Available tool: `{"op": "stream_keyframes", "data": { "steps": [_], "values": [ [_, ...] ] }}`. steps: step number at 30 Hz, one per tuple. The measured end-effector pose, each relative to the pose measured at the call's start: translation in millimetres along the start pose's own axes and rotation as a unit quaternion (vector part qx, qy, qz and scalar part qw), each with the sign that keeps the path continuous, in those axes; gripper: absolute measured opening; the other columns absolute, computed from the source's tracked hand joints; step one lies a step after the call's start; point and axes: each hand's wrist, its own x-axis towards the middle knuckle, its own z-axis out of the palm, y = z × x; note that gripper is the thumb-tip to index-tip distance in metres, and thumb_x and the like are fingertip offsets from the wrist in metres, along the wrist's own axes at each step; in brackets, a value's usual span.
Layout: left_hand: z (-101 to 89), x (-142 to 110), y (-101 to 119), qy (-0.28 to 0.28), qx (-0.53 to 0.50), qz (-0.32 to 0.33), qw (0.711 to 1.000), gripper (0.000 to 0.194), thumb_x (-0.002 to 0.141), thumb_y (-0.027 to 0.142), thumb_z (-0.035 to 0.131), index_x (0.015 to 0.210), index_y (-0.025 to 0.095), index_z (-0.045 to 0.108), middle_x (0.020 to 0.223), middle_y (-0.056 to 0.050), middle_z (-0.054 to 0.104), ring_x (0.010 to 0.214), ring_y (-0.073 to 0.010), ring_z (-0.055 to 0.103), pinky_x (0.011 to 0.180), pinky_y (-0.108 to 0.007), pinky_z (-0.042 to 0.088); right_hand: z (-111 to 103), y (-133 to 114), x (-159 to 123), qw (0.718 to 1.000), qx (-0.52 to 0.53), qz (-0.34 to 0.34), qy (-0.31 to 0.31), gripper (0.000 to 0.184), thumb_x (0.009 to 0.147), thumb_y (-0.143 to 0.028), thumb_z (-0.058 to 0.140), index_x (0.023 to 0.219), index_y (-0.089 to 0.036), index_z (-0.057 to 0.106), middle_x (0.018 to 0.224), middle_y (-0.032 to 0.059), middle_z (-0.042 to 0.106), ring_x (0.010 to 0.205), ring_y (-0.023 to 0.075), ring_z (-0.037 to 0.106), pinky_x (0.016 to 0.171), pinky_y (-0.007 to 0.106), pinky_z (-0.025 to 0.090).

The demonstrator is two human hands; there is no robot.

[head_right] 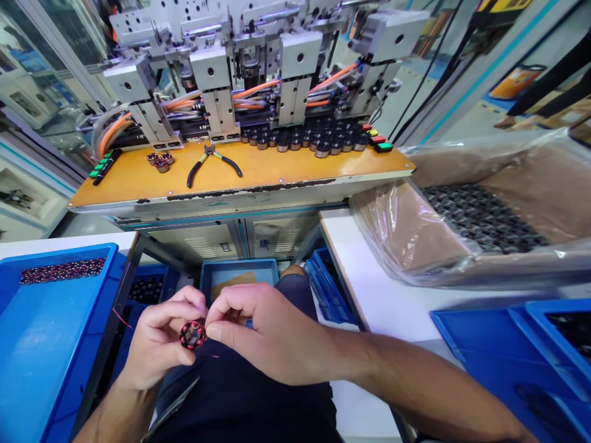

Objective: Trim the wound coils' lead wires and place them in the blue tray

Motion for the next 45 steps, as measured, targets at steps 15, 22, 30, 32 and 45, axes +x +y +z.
{"op": "stream_keyframes", "data": {
  "steps": [15, 22, 30, 32, 45],
  "values": [
    [2.6, -0.9, -1.6, -0.021, -0.135, -0.086, 0.987, 0.037, 0.059, 0.035, 0.09, 0.089, 0.019, 0.075, 0.089, -0.003, 0.058, 0.066, -0.0104, 0.057, 0.061, -0.022, 0.044, -12.9, 19.7, -2.6, 0.837, -0.36, -0.406, 0.065, 0.014, 0.095, -0.017, 0.059, 0.108, -0.012, 0.061, 0.098, 0.0067, 0.07, 0.094, 0.0142, 0.063, 0.088, 0.029, 0.053],
    [5.3, -2.5, -3.2, -0.02, -0.177, -0.119, 0.977, 0.037, 0.056, 0.032, 0.092, 0.086, 0.017, 0.076, 0.087, -0.003, 0.056, 0.069, -0.0098, 0.051, 0.062, -0.02, 0.04, -10.6, 23.1, 7.3, 0.843, -0.324, -0.429, 0.025, 0.007, 0.095, -0.02, 0.061, 0.1, -0.015, 0.062, 0.089, 0.0052, 0.07, 0.079, 0.0131, 0.063, 0.073, 0.029, 0.053],
    [1.9, -1.2, -3.6, -0.008, -0.117, -0.091, 0.989, 0.038, 0.057, 0.032, 0.091, 0.089, 0.018, 0.078, 0.09, -0.005, 0.059, 0.068, -0.0101, 0.053, 0.061, -0.021, 0.043, -0.7, 24.8, 6.6, 0.852, -0.275, -0.435, 0.092, 0.006, 0.093, -0.015, 0.061, 0.088, -0.014, 0.065, 0.078, 0.005, 0.07, 0.069, 0.0117, 0.062, 0.062, 0.025, 0.051],
    [2.6, 0.9, -2.0, -0.005, -0.084, -0.061, 0.995, 0.036, 0.059, 0.029, 0.091, 0.091, 0.019, 0.078, 0.09, -0.005, 0.059, 0.066, -0.0088, 0.052, 0.059, -0.02, 0.043, 5.5, 27.8, 3.6, 0.87, -0.252, -0.406, 0.123, 0.007, 0.092, -0.014, 0.06, 0.089, -0.014, 0.066, 0.079, 0.005, 0.069, 0.069, 0.0111, 0.062, 0.064, 0.024, 0.053],
    [0.6, -3.2, 1.8, 0.006, 0.013, -0.097, 0.995, 0.032, 0.074, 0.025, 0.081, 0.103, 0.018, 0.071, 0.076, -0.002, 0.067, 0.066, -0.0094, 0.061, 0.064, -0.019, 0.051, 21.9, 47.9, 1.6, 0.882, -0.202, -0.357, 0.233, 0.01, 0.089, -0.009, 0.056, 0.089, -0.019, 0.06, 0.075, 0.0025, 0.064, 0.066, 0.0121, 0.063, 0.06, 0.022, 0.053]
  ]
}}
